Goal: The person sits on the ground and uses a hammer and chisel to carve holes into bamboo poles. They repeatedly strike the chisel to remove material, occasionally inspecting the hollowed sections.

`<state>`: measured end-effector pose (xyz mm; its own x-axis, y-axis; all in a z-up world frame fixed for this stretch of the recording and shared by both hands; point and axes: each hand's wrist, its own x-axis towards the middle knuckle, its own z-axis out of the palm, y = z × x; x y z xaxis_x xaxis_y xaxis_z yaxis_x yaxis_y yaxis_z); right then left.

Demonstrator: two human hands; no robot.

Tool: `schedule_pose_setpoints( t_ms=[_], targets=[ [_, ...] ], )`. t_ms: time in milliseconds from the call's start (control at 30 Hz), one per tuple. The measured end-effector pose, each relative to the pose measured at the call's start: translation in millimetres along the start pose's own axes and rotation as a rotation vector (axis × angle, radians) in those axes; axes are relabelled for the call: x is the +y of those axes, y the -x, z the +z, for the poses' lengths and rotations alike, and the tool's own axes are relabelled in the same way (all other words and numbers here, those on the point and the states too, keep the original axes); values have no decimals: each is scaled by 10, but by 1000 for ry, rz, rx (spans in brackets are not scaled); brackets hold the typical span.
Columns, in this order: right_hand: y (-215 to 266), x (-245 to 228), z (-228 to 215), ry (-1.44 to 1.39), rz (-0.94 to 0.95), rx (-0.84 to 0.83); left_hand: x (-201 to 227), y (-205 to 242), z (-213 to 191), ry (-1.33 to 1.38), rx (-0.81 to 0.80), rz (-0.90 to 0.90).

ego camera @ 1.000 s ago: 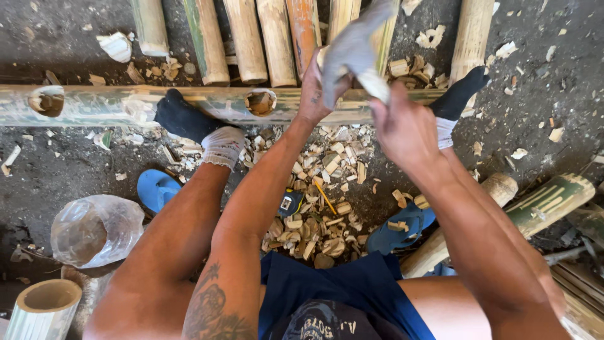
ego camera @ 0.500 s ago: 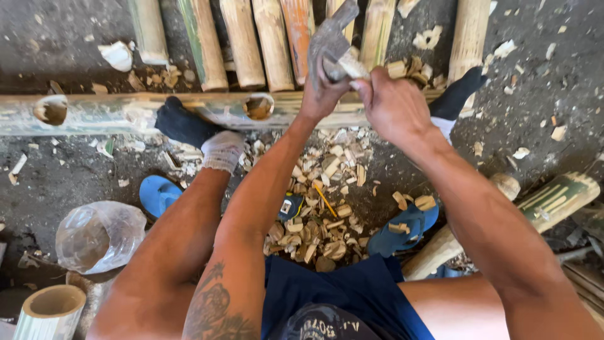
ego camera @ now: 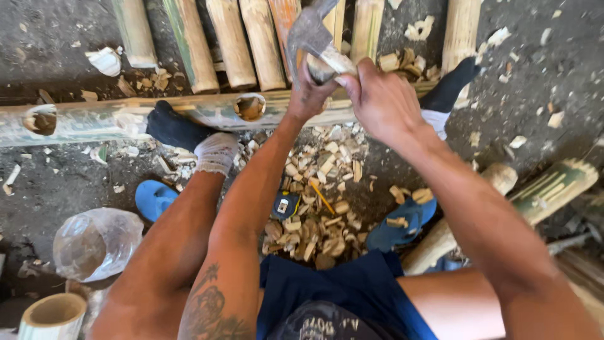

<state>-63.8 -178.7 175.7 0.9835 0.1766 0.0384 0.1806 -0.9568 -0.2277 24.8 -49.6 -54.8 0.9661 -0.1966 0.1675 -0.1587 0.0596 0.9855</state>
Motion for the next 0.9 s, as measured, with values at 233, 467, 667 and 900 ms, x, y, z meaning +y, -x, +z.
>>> schedule_pose_setpoints(
  t_ms=[233,467,667,900],
  targets=[
    [13,-7,84,-350,141,80,23,20,-124,24,-83,-54],
    [126,304,441,-288,245,-155,227,457,-78,788,-72,-655],
    [340,347,247,-411,146,102,459,1084,-589,-442,-347,564],
    [372,191,-61,-495,55,230,369,217,-413,-34,45,-235]
  ],
)
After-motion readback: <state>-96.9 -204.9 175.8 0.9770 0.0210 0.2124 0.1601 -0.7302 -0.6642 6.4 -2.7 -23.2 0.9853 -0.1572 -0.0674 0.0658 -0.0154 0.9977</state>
